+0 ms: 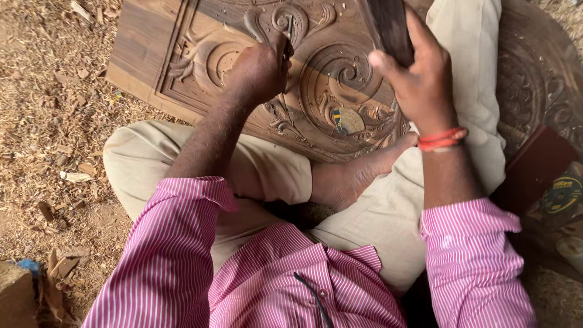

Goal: The person carves intricate floral patterns into a rectangular wooden panel using a chisel and a wooden mallet. They sit cross-legged on the floor, striking the chisel to shape the wood and occasionally using a sanding block to smooth the carved surfaces.

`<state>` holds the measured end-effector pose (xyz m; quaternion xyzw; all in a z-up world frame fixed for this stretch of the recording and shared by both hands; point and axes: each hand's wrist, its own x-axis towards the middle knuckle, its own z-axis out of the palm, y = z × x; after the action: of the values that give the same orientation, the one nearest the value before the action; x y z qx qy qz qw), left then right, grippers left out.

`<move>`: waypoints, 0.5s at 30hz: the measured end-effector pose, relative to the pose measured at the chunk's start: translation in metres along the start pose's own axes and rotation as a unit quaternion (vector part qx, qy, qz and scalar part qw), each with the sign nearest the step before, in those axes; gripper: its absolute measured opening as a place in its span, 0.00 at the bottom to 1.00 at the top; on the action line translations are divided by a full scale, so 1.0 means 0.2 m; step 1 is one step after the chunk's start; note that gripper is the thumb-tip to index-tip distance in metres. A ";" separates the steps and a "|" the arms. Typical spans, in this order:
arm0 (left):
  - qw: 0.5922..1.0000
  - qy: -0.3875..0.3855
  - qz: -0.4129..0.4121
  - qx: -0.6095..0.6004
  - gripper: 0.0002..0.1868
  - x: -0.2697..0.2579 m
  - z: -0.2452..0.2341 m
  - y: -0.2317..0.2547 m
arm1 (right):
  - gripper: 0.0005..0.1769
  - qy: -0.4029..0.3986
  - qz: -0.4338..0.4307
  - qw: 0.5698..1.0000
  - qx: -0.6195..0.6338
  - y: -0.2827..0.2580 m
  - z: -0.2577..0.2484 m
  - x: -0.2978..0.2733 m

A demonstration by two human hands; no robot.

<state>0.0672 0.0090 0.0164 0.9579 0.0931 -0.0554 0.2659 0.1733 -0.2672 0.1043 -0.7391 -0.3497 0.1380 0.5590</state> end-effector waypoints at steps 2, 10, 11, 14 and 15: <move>0.999 0.004 0.031 0.007 0.12 0.00 -0.02 -0.01 | 0.35 0.012 -0.013 0.997 -0.072 0.03 0.06 0.07; 0.994 -0.093 -0.057 0.006 0.16 0.01 -0.01 0.02 | 0.31 -0.010 -0.054 0.974 -0.219 0.08 0.09 0.10; 0.990 -0.111 -0.083 0.009 0.16 0.02 0.00 0.02 | 0.26 0.008 -0.040 0.984 -0.174 0.09 0.10 0.12; 0.998 -0.053 -0.005 -0.023 0.18 0.02 -0.01 0.02 | 0.20 0.033 0.028 0.986 -0.158 0.06 0.10 0.16; 0.998 -0.058 -0.011 -0.007 0.16 0.03 -0.01 0.02 | 0.20 0.033 0.055 0.983 -0.171 0.04 0.11 0.17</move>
<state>0.0744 0.0073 0.0189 0.9502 0.0880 -0.1130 0.2767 0.1874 -0.2295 0.0959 -0.8459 -0.3081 0.0822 0.4276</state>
